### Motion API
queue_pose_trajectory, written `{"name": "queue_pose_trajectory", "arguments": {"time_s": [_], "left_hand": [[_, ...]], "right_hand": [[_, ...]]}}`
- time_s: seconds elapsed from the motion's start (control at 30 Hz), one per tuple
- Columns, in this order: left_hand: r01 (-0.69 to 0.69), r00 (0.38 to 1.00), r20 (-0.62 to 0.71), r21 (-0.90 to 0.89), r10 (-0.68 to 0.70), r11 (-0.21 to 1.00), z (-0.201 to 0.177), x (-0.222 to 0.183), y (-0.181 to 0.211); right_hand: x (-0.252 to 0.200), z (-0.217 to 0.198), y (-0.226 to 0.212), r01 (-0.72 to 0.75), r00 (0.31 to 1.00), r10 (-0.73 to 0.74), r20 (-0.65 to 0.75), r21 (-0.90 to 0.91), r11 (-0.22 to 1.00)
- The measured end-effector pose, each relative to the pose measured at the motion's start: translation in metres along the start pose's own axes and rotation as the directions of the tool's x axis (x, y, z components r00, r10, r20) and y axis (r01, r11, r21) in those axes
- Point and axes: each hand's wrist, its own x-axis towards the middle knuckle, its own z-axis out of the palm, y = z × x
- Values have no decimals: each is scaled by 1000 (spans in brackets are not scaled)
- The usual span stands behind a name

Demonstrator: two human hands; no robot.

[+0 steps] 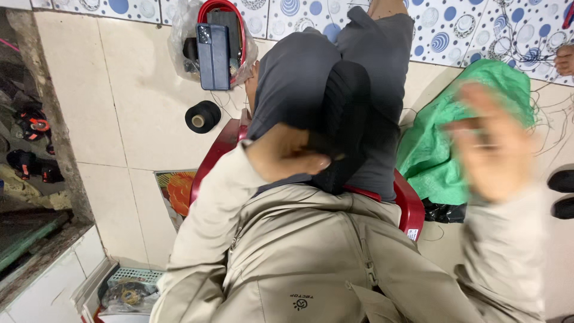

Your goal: The person stitches a black shoe sole to the upper part of a shoe by hand using a needle and black thread, pulling the thread through several times.

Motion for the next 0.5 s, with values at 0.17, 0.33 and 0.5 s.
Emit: {"name": "queue_pose_trajectory", "arguments": {"time_s": [0.17,0.33,0.5], "left_hand": [[-175,620,-569,572,541,801,-3,64,-3],[-343,402,-900,23,169,939,-50,119,18],[-267,642,-762,-328,-87,906,-71,116,11]], "right_hand": [[21,62,-10,-32,968,82,235,-208,978],[20,83,16,-50,992,57,111,-70,996],[17,105,29,-3,1000,6,28,-101,995]]}}
